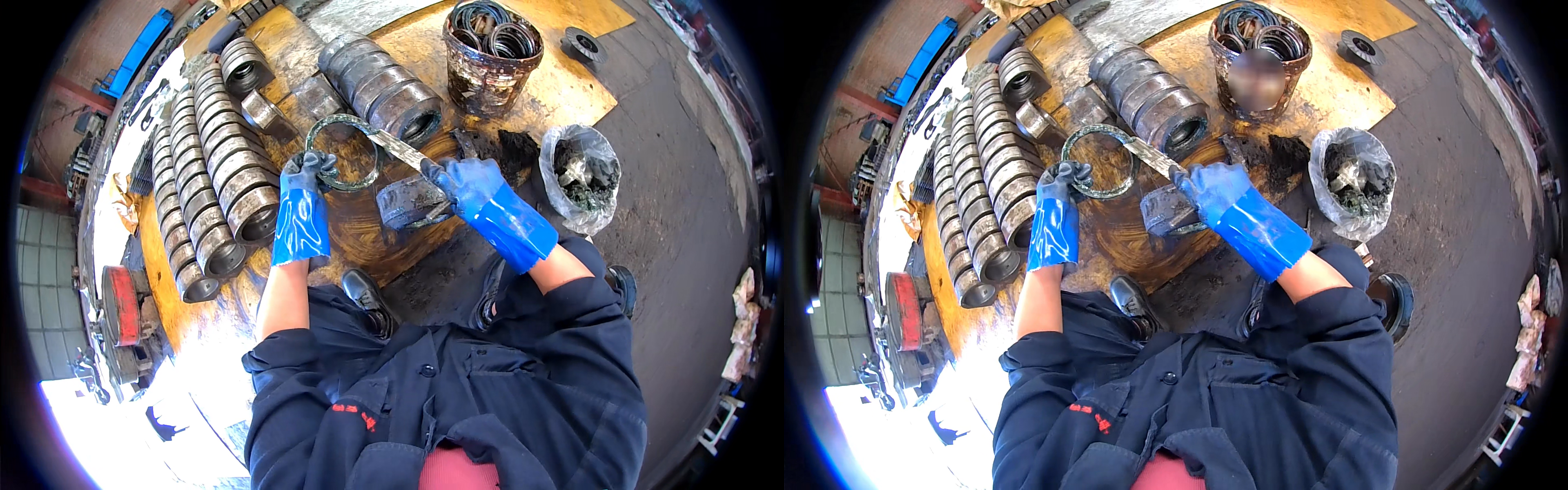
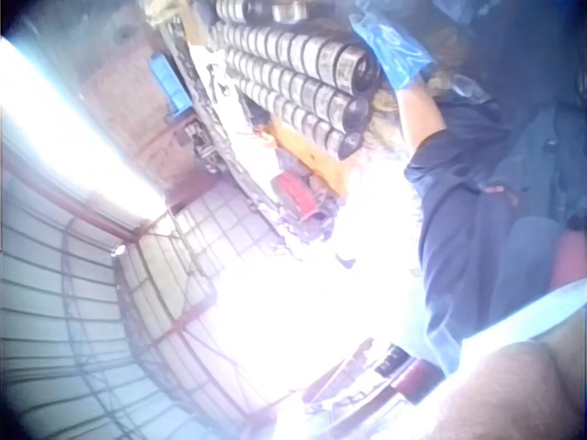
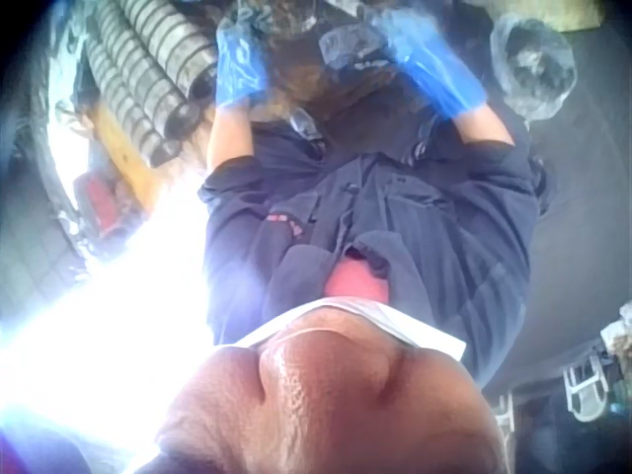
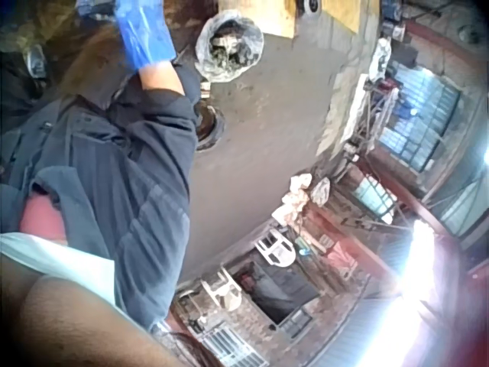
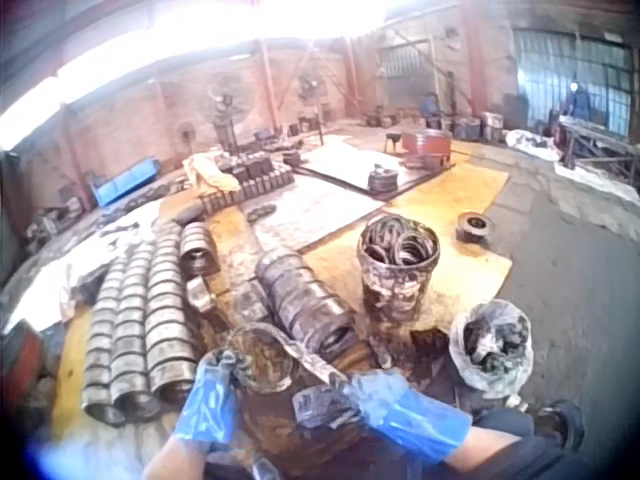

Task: The person is scraping old grease and debris from metal rings and large cylindrical mechanical components using a metal scraper tool, repeatedly dipping the tool into a bucket of fresh grease.

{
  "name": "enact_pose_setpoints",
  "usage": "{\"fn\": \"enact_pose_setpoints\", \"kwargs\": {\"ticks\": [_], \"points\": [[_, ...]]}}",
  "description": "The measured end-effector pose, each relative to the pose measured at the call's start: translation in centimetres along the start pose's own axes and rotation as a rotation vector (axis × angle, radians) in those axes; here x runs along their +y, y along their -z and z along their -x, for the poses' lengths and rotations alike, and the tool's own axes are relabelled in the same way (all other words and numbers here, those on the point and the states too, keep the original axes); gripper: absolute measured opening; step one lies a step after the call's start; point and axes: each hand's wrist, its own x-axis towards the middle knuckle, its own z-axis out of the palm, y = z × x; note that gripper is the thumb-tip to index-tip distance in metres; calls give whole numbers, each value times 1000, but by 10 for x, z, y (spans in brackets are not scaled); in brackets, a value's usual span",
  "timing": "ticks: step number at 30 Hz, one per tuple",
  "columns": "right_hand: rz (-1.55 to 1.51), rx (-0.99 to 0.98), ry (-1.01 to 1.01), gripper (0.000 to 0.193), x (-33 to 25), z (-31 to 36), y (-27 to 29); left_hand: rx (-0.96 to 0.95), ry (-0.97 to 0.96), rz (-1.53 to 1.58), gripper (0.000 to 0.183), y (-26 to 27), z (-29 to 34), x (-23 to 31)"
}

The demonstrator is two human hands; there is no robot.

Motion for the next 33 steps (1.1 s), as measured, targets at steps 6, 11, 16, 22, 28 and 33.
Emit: {"fn": "enact_pose_setpoints", "kwargs": {"ticks": [6, 11, 16, 22, 28, 33], "points": [[6, -153, 11, 46, 20, 7, 7, -93, 96, -13, 23, -5, 14, 18], [65, -150, 141, 51, 17, 15, 25, -235, 149, -98, 24, 21, 4, 11], [78, -123, 207, 53, 14, 21, 36, -375, 246, -123, 30, 20, 8, 14], [74, 54, 385, 54, 3, 18, 55, -565, 277, -105, 33, 24, 19, 23], [-103, 27, 215, 53, 18, 12, 65, -636, 291, -99, 31, 1, 13, 27], [-901, 359, -230, 34, 50, 34, 93, -560, 333, -165, 29, -30, 25, 31]]}}
